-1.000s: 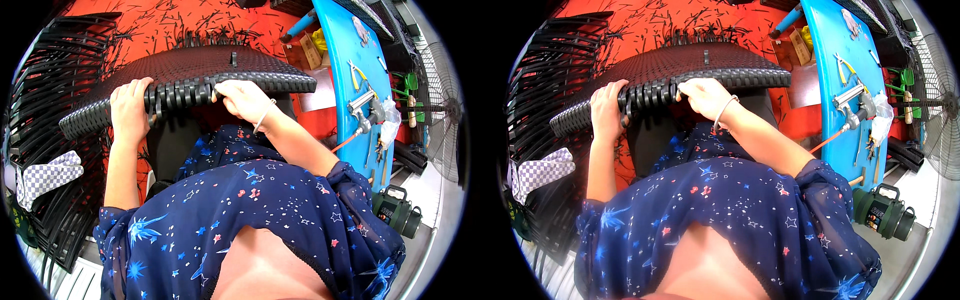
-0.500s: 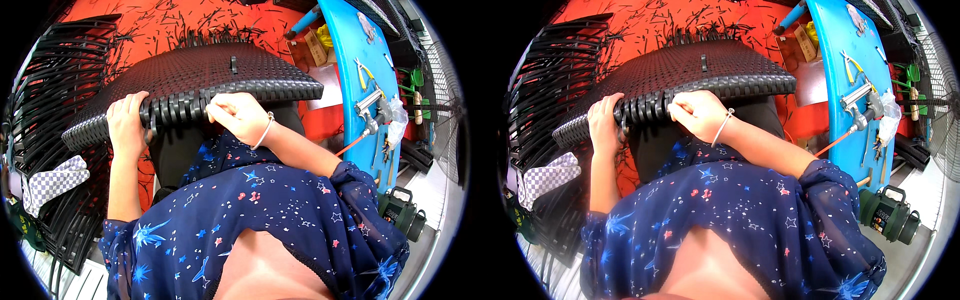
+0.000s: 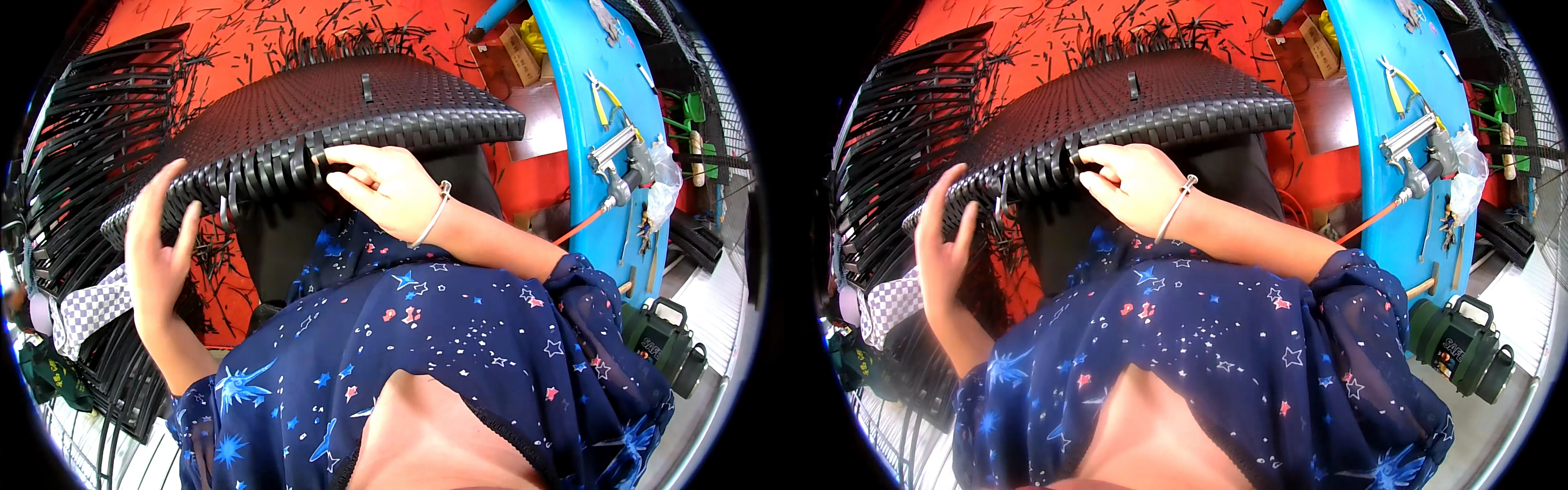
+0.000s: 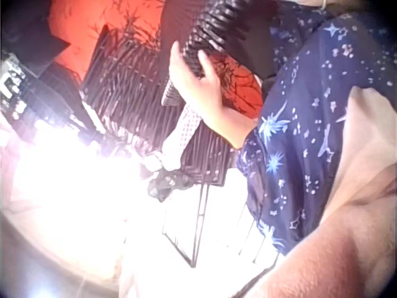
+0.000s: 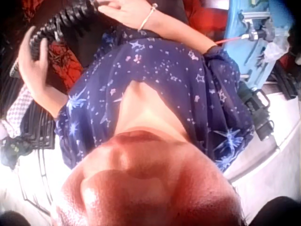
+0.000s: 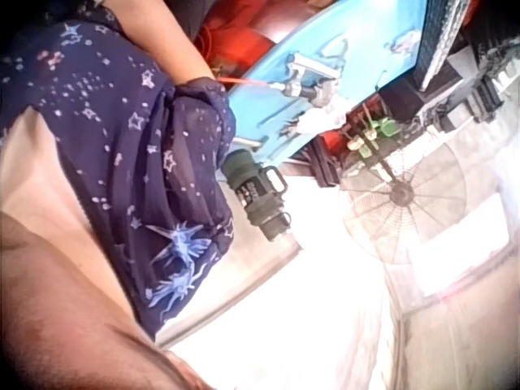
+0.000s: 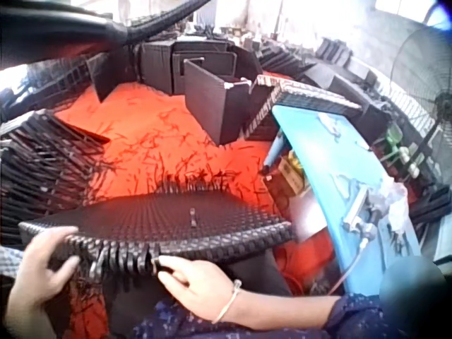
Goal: The person sits on the floor and weaves black plastic strips into a chair seat frame. They use pliers to cut a strip and a knife to trim excess material, then continue weaving the strips by hand to form the seat surface.
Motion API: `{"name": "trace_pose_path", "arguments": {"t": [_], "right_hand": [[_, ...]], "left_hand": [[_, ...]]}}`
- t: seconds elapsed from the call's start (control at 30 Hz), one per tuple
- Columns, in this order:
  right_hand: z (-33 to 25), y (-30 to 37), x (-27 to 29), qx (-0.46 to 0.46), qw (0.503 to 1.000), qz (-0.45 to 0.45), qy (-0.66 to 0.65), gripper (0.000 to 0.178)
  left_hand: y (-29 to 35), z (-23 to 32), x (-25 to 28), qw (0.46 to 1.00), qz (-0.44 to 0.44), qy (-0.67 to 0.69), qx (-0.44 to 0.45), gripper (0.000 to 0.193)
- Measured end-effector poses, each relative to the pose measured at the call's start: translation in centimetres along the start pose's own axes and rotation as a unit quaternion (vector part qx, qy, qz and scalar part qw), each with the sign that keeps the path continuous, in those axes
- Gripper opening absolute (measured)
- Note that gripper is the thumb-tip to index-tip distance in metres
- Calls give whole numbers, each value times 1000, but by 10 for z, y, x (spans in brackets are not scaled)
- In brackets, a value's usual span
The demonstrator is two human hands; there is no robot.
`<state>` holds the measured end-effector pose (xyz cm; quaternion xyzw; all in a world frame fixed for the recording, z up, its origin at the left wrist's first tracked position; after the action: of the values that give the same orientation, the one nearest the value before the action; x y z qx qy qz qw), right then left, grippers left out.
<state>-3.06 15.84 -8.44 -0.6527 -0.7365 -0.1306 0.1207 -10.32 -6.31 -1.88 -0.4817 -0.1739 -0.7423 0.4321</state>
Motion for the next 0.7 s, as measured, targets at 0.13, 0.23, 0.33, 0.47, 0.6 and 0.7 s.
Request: {"name": "trace_pose_path", "arguments": {"t": [0.13,0.23,0.33,0.47,0.6,0.7], "right_hand": [[-3,5,-2,23,1000,2,-6,34],[-2,9,-2,0,998,-38,-52,40],[-1,13,1,-37,996,-59,-49,41],[1,22,11,-39,997,-10,-67,39],[2,24,10,-66,996,-14,-64,44],[-1,23,6,-69,996,-11,-55,46]], "left_hand": [[-8,66,20,994,85,19,-72,34],[-20,100,-16,986,50,14,-158,30],[-28,101,-46,988,36,7,-149,30],[-30,83,-69,993,23,-8,-120,34],[-29,82,-73,990,49,-10,-134,37],[-27,83,-75,988,63,-17,-141,38]]}}
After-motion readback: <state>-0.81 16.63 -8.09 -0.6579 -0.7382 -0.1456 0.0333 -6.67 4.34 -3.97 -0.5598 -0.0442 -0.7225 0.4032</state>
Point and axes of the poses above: each hand's wrist, its own y-axis away from the middle knuckle, its own x-axis out of the back of the hand, z = x × y, the point moved 10 cm from there along -y, towards the middle knuckle, and after that the axes turned 3 degrees about -z, right-handed, at the moved point
